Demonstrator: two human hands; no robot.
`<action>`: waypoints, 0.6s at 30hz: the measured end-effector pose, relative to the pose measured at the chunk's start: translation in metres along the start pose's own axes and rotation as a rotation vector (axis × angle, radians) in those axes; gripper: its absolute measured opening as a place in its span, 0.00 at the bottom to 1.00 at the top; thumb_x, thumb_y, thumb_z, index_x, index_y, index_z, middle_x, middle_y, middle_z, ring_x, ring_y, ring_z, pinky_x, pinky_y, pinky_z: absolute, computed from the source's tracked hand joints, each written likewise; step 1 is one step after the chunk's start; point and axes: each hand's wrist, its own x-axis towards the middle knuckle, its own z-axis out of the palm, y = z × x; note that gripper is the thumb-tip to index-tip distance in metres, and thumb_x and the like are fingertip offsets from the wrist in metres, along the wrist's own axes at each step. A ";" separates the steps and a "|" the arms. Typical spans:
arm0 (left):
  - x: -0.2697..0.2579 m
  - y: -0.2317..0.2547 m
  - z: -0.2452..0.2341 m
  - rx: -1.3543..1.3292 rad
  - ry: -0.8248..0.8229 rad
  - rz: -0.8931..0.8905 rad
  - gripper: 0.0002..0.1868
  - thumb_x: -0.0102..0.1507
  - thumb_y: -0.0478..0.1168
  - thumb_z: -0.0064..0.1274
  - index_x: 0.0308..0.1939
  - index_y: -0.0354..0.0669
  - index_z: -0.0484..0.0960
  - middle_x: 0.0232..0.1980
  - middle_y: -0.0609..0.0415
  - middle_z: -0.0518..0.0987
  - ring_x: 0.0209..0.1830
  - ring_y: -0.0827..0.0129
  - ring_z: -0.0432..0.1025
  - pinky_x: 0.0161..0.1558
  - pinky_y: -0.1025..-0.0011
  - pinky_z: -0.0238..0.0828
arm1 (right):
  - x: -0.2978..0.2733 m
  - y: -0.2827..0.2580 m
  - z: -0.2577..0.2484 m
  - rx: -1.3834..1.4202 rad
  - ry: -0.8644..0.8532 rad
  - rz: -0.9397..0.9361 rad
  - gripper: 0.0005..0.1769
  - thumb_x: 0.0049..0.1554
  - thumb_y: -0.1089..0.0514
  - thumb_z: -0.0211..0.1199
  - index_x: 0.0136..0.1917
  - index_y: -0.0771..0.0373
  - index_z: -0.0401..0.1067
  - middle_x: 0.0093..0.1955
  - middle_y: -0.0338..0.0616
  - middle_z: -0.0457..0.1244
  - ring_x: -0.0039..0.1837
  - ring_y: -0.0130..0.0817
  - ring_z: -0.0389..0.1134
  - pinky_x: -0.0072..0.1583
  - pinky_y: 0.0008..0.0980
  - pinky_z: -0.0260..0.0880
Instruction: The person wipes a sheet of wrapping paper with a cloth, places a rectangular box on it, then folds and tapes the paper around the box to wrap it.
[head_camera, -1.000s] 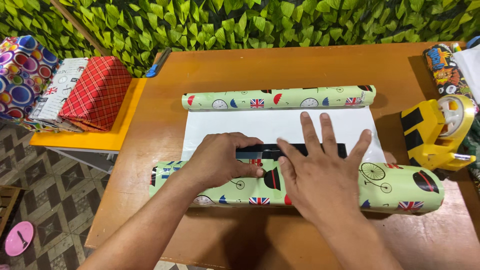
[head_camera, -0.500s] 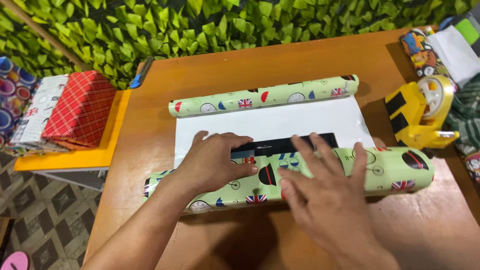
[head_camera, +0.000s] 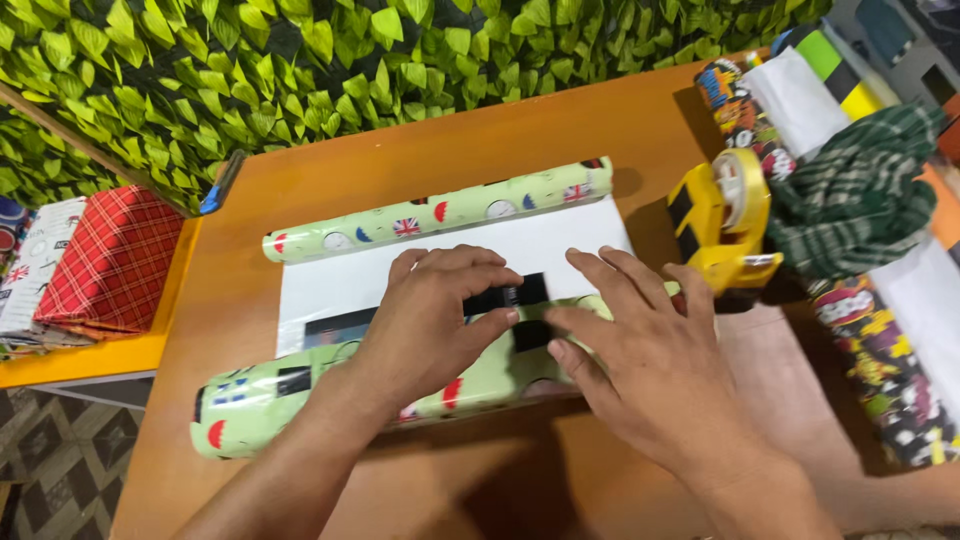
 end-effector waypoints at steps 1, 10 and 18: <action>0.006 0.008 0.007 -0.013 0.027 -0.008 0.15 0.58 0.44 0.62 0.48 0.46 0.86 0.53 0.54 0.83 0.56 0.59 0.75 0.61 0.55 0.57 | -0.004 0.012 -0.005 0.059 0.014 0.038 0.13 0.54 0.49 0.63 0.50 0.53 0.81 0.67 0.46 0.65 0.68 0.48 0.62 0.64 0.53 0.53; 0.090 0.084 0.093 0.085 -0.027 -0.035 0.22 0.54 0.52 0.66 0.49 0.50 0.86 0.50 0.54 0.83 0.52 0.56 0.75 0.55 0.56 0.59 | -0.054 0.173 -0.016 0.841 0.136 1.159 0.15 0.63 0.53 0.62 0.53 0.66 0.78 0.41 0.40 0.67 0.41 0.28 0.63 0.41 0.34 0.62; 0.157 0.104 0.143 0.268 -0.428 -0.285 0.19 0.56 0.54 0.62 0.50 0.58 0.88 0.45 0.55 0.86 0.49 0.60 0.78 0.60 0.52 0.57 | -0.040 0.217 0.018 0.902 -0.193 1.142 0.21 0.60 0.46 0.64 0.44 0.68 0.82 0.32 0.40 0.65 0.34 0.27 0.58 0.37 0.32 0.58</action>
